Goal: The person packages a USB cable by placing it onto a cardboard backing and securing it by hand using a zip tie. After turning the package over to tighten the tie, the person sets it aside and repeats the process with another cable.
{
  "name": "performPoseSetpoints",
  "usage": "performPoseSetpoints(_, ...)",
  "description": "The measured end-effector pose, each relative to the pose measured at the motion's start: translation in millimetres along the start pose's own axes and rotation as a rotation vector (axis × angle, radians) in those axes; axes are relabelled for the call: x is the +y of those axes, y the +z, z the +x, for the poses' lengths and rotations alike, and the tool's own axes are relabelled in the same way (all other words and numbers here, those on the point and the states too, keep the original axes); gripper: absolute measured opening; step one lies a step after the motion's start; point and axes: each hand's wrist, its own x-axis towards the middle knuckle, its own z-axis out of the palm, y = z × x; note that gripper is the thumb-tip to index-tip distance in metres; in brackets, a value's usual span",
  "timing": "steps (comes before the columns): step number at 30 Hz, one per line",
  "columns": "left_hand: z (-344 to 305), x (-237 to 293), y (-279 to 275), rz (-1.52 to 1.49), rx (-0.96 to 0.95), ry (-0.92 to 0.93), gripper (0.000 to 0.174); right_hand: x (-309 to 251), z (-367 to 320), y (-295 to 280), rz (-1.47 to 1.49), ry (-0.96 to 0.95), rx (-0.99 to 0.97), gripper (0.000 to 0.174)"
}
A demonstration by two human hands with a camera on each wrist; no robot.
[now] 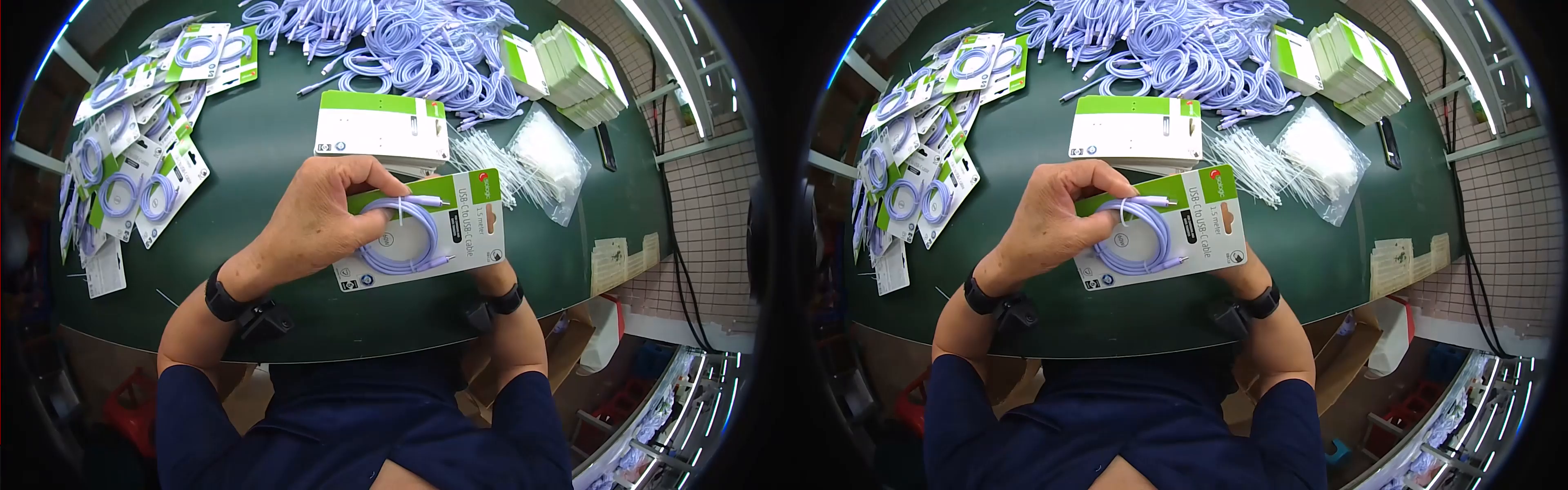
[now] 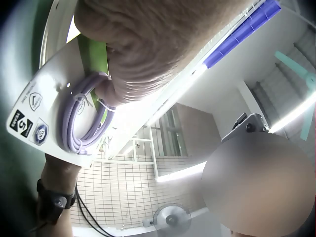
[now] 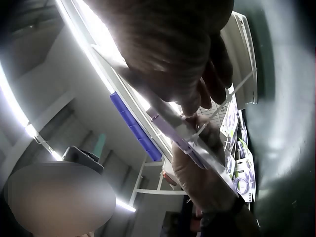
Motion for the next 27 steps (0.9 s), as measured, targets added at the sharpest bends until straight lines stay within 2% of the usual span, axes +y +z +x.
performPoseSetpoints(1,0.8,0.9,-0.8,-0.007,0.0,-0.002,0.026,6.3,-7.1,2.6,-0.095,-0.085,0.016,0.044)
performPoseSetpoints(2,1.6,1.9,-1.5,-0.006,0.004,0.004,0.026,9.6,-8.2,2.4,-0.098,-0.091,0.013,0.044)
performPoseSetpoints(5,0.8,2.3,-1.0,-0.025,-0.023,-0.021,0.026,16.8,-15.2,-2.7,0.257,0.168,0.014,0.058)
performPoseSetpoints(9,0.7,-0.6,1.1,-0.015,-0.035,-0.016,0.025,17.9,-10.7,-1.4,0.375,0.187,0.006,0.067)
performPoseSetpoints(13,1.9,-4.9,2.3,0.024,-0.031,-0.008,0.025,20.4,-4.7,-3.8,0.164,0.073,-0.092,0.07)
performPoseSetpoints(18,1.3,-3.3,4.6,0.031,-0.025,0.001,0.024,18.4,-3.5,5.0,0.302,0.148,0.023,0.066)
performPoseSetpoints(22,1.4,-6.8,4.1,0.035,-0.054,0.002,0.023,23.1,2.0,3.3,0.36,0.135,-0.023,0.06)
performPoseSetpoints(25,2.3,-6.9,4.3,0.041,-0.057,-0.031,0.022,11.7,10.6,10.3,0.665,0.157,-0.058,0.057)
performPoseSetpoints(27,3.0,-9.2,4.8,0.032,-0.064,-0.036,0.022,12.7,11.2,7.7,0.598,0.168,-0.057,0.056)
